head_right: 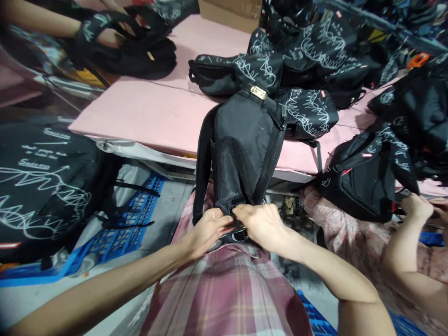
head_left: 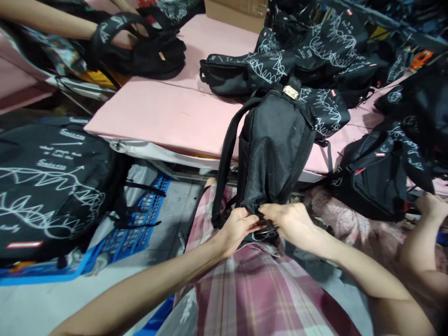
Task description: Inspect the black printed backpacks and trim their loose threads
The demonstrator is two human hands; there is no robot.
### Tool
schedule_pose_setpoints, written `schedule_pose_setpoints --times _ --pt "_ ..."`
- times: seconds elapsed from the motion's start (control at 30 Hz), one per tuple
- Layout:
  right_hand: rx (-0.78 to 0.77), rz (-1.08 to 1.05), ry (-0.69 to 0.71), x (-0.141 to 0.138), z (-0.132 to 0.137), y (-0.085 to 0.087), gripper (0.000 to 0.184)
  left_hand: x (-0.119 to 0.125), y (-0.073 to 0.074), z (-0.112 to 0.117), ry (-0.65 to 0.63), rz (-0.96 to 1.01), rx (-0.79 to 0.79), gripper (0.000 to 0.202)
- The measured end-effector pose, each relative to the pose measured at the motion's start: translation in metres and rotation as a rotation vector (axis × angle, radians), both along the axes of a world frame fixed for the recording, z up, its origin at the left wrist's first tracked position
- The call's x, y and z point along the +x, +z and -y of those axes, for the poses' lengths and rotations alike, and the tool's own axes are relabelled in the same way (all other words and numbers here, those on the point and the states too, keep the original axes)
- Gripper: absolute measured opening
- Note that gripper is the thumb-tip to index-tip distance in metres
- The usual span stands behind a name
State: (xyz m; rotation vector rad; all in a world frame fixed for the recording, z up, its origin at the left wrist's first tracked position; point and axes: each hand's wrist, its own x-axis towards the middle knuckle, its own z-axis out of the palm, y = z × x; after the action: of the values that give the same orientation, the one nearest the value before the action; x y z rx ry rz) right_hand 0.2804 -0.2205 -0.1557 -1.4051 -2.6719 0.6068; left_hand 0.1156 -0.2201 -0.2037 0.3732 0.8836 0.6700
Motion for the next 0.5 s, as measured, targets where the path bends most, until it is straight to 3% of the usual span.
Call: schedule_pose_setpoints --times 0.13,0.2,0.27,0.33,0.4,0.5 --pt "-0.002 0.187 0.137 -0.026 -0.011 0.014 0.020 -0.008 0.005 -0.004 -0.060 -0.126 -0.014 0.020" --pt "-0.007 0.072 0.171 -0.028 -0.017 0.021 0.017 -0.021 0.008 -0.009 -0.107 -0.139 -0.034 0.021" --pt "-0.022 -0.220 0.143 -0.023 -0.022 0.027 0.019 -0.042 0.008 -0.020 -0.143 -0.158 -0.055 0.015" --pt "-0.019 -0.583 0.028 -0.010 -0.028 0.027 0.021 -0.068 0.003 -0.036 -0.141 -0.234 -0.052 0.022" --pt "0.007 -0.827 -0.188 0.008 -0.040 0.013 0.019 -0.095 -0.008 -0.055 0.003 -0.421 -0.018 0.032" --pt "-0.011 -0.894 -0.595 0.037 -0.074 -0.039 0.021 -0.127 -0.033 -0.076 0.365 -0.607 0.022 0.042"
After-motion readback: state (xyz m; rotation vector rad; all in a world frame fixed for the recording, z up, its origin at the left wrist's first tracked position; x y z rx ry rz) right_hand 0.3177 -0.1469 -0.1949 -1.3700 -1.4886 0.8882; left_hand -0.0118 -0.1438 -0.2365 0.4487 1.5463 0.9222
